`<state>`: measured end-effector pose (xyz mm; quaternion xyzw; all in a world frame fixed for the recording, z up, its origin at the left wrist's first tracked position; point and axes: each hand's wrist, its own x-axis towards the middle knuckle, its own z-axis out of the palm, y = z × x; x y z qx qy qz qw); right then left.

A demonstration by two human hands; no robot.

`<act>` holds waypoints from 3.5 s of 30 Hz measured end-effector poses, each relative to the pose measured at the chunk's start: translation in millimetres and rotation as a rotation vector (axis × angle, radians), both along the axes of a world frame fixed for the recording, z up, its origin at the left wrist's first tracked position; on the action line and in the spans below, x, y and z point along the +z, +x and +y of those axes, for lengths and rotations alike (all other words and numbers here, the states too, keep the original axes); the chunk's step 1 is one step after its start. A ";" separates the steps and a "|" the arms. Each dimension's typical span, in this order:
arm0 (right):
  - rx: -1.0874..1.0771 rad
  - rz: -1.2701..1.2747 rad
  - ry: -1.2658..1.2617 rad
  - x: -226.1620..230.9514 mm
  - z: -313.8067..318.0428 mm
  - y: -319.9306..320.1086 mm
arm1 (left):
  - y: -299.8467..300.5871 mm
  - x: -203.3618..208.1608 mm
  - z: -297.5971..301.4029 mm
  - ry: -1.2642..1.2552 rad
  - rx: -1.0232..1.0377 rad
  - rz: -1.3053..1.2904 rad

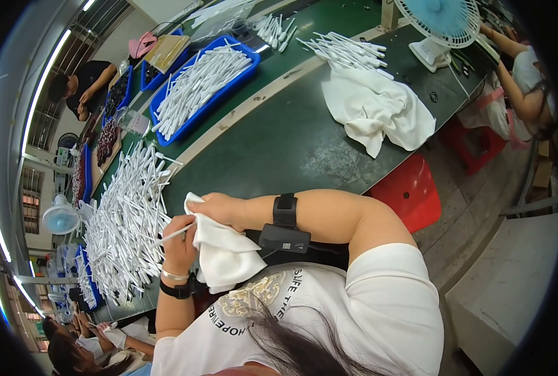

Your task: The person picks up a white plastic component from a pile, wipes it with a cloth, and places it into a blue tray. This process is repeated with several more components throughout the video.

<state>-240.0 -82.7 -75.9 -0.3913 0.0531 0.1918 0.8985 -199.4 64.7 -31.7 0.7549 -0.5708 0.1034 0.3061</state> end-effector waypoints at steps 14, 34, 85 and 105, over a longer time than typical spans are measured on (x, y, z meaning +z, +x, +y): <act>-0.354 -0.860 -0.887 -66.3 7.0 40.2 | 39.7 59.8 -124.9 0.544 -0.169 0.095; -0.003 -0.624 -0.924 -26.6 -7.5 14.2 | 121.5 -43.2 -294.3 0.340 0.067 -0.056; 0.131 -0.212 -0.574 -2.2 -7.3 8.2 | 20.2 -10.7 140.3 0.212 0.542 0.147; 0.145 -0.202 -0.493 -2.6 -12.6 10.3 | 89.9 -2.0 106.2 0.513 0.094 -0.413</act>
